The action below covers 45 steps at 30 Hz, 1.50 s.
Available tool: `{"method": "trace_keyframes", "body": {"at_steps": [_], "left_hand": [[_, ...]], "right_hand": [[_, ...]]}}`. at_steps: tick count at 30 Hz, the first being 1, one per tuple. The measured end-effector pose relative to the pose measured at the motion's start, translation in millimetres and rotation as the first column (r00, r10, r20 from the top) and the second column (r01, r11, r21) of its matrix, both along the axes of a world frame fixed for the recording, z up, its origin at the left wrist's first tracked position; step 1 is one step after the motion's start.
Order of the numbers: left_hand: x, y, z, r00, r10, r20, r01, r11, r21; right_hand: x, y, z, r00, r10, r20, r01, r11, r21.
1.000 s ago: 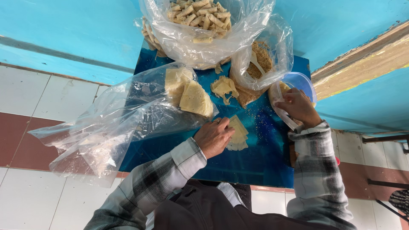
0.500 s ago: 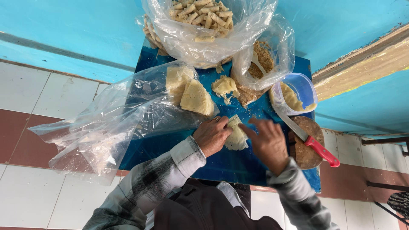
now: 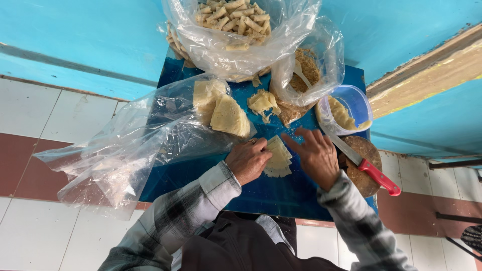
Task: The person pinches off pieces of dough and presses and folds them by hand into triangular filled pastries on a blue table, dipping pieces in a crumbly mixture and placing finished pastries into a plastic container, with a bag of already formed pastries nearby.
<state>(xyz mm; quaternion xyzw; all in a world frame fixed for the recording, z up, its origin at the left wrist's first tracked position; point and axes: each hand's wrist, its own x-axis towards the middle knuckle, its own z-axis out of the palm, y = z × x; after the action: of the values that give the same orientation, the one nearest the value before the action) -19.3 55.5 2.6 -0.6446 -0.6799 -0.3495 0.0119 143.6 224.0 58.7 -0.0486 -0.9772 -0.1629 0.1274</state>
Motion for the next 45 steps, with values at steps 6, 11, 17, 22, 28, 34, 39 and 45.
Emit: {"method": "trace_keyframes", "body": {"at_steps": [6, 11, 17, 22, 28, 34, 39, 45], "left_hand": [[0.7, -1.1, -0.2, 0.999, -0.015, 0.044, 0.017, 0.999, -0.046], [0.0, -2.2, 0.9, 0.999, -0.013, 0.046, 0.014, 1.0, -0.028], [0.7, -0.5, 0.1, 0.999, -0.013, 0.035, 0.013, 1.0, -0.014], [0.3, -0.3, -0.9, 0.999, -0.036, 0.035, 0.036, 0.999, -0.003], [2.2, -2.2, 2.1, 0.996, -0.076, 0.036, 0.078, 0.996, -0.052], [4.4, -3.6, 4.7, 0.995, -0.095, 0.008, 0.095, 0.994, -0.048], [2.5, -2.6, 5.3, 0.995, -0.1, 0.027, 0.101, 0.993, -0.06], [-1.9, -1.2, 5.1, 0.991, -0.091, 0.094, 0.093, 0.995, -0.02]], "right_hand": [[2.4, -13.1, -1.8, 0.995, 0.076, 0.058, -0.074, 0.997, -0.038], [-27.2, 9.6, 3.3, 0.997, 0.072, 0.006, -0.072, 0.997, -0.022], [-64.7, 55.4, 50.2, 0.951, -0.111, -0.289, 0.071, 0.987, -0.144], [-152.8, 106.4, 67.2, 0.849, -0.498, 0.178, 0.504, 0.864, 0.009], [-178.2, 107.2, 57.5, 0.932, -0.362, 0.026, 0.359, 0.93, 0.083], [-164.3, 122.9, 58.5, 0.932, -0.334, -0.141, 0.352, 0.927, 0.13], [-153.5, 127.9, 44.7, 0.881, -0.465, 0.091, 0.466, 0.817, -0.34], [-117.8, 136.5, 47.5, 0.867, -0.499, -0.019, 0.402, 0.72, -0.566]]}}
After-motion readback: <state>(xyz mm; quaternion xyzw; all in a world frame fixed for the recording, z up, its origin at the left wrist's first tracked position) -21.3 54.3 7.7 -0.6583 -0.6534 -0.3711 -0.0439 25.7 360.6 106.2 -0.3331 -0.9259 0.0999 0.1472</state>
